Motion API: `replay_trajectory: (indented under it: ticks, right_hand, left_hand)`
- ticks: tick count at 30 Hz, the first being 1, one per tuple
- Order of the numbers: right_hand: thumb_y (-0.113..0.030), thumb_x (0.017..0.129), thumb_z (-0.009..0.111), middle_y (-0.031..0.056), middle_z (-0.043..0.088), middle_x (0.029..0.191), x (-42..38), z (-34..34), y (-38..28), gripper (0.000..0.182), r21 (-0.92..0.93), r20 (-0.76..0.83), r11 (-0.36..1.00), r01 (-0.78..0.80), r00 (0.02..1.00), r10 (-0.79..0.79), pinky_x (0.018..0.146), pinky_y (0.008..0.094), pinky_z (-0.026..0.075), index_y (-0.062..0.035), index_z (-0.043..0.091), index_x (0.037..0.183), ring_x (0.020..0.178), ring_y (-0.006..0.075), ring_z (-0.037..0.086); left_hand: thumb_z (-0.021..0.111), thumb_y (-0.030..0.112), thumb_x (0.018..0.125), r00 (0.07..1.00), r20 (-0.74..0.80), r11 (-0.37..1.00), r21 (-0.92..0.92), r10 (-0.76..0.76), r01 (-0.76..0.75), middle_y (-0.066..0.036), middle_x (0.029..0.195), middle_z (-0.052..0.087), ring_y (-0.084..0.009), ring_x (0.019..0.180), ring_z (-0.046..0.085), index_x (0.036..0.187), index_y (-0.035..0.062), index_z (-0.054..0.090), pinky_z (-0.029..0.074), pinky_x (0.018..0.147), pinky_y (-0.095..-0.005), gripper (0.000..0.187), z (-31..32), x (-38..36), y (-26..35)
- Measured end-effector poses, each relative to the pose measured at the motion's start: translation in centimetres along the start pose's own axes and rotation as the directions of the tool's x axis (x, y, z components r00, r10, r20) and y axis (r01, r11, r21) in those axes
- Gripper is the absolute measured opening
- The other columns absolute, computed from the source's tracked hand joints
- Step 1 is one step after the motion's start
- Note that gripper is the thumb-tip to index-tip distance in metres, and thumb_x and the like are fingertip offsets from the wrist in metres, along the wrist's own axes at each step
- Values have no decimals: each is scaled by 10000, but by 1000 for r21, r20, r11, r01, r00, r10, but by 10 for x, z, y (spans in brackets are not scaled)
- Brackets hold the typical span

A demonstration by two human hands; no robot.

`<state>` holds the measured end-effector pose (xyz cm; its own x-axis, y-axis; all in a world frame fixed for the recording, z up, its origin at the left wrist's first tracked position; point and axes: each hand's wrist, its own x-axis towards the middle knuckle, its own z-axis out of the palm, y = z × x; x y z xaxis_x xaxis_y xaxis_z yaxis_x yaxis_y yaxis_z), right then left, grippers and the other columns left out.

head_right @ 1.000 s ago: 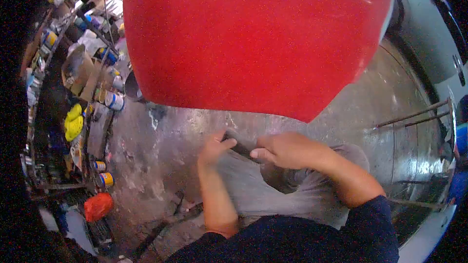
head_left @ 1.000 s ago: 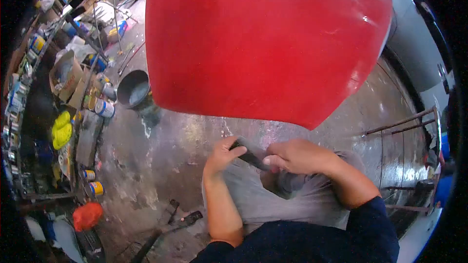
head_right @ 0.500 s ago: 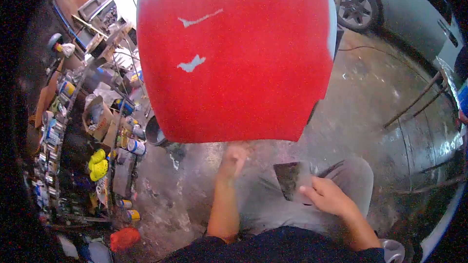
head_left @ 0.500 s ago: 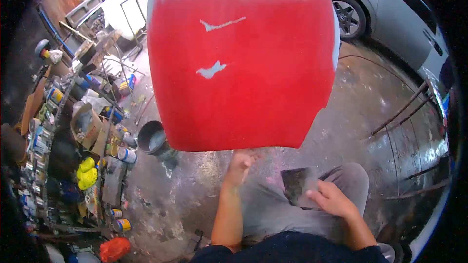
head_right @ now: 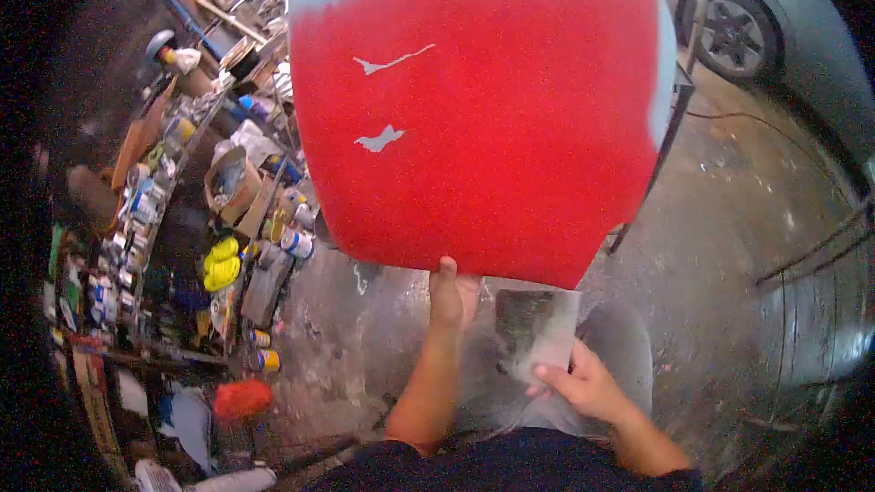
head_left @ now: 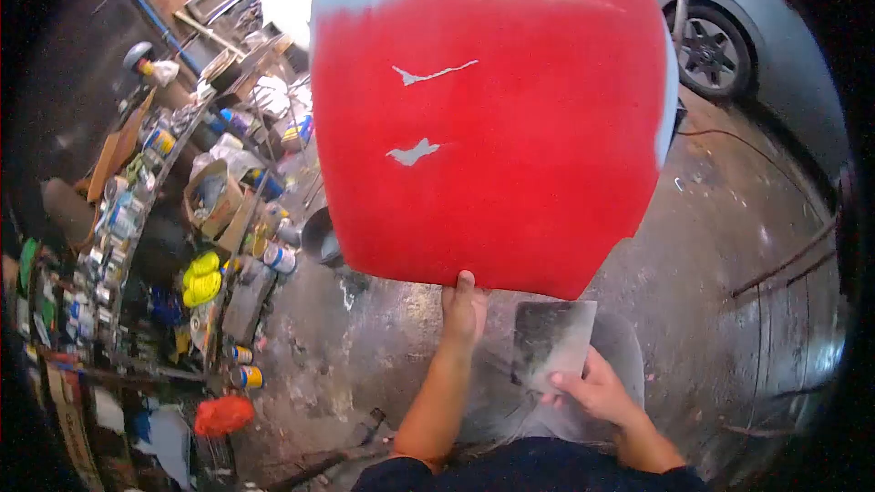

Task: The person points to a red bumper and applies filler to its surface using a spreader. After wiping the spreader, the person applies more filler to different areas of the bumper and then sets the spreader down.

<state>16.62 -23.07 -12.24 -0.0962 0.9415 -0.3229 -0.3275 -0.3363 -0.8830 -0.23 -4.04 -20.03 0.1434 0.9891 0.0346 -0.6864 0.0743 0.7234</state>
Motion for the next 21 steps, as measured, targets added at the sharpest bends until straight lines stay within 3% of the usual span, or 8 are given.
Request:
replay_trajectory:
  ticks: [4,7,10,13,15,18,19,21]
  right_hand:
    - [-119,964,670,53,695,832,43,-7,-66,129,-364,99,911,195,980,-170,663,273,550,4,633,965,792,100,684]
    - [-115,976,643,92,688,869,71,-3,-113,136,-452,167,782,430,901,-399,685,291,564,10,593,998,777,139,686]
    - [-95,989,600,149,682,914,85,8,-127,152,-14,34,832,555,832,-554,694,328,581,32,555,1059,769,194,694]
    - [-112,978,599,192,674,991,93,-2,-117,314,53,-19,727,685,728,-685,663,357,583,11,447,1224,766,246,697]
    - [-109,960,590,178,697,927,86,-16,-105,202,78,-35,816,572,820,-571,662,359,577,26,568,1108,759,246,701]
    - [-102,931,589,127,717,826,71,-44,-77,156,5,52,883,469,882,-469,645,334,557,28,674,946,738,198,692]
    - [-113,924,592,109,723,802,72,-52,-53,173,-75,90,869,489,871,-483,631,323,536,17,703,896,716,177,679]
    - [-112,929,594,100,737,834,70,-58,-21,174,-83,233,880,468,868,-439,602,309,493,1,723,905,654,159,636]
  left_hand:
    - [683,522,912,995,-12,996,6,-94,94,-91,1365,597,-252,1256,586,1421,71,487,489,1053,-446,708,-17,1,-8]
    - [599,375,1022,995,94,1000,12,-19,18,-52,1448,515,-237,1316,512,1518,107,350,442,1067,-454,616,-31,-1,-15]
    - [580,373,1033,997,-51,998,24,-49,51,-41,1436,517,-233,1305,514,1516,102,345,444,1058,-451,601,10,-5,8]
    - [546,385,1044,983,-181,992,129,24,0,-57,1467,486,-243,1330,491,1515,89,333,417,1083,-459,595,22,-22,13]
    - [500,424,1054,937,-303,965,243,176,-103,-98,1504,463,-269,1371,463,1507,56,329,360,1145,-483,608,13,-28,5]
    - [371,462,1083,679,-255,622,689,689,-373,-130,1545,382,-260,1474,304,1519,21,301,212,1220,-493,624,-6,-25,57]
    - [342,432,1097,557,-208,495,752,804,-435,-137,1569,328,-257,1501,243,1521,6,286,168,1238,-486,604,7,-14,91]
    - [290,440,1099,487,69,206,848,871,-489,-162,1620,255,-264,1522,202,1542,0,288,169,1239,-477,625,46,18,160]
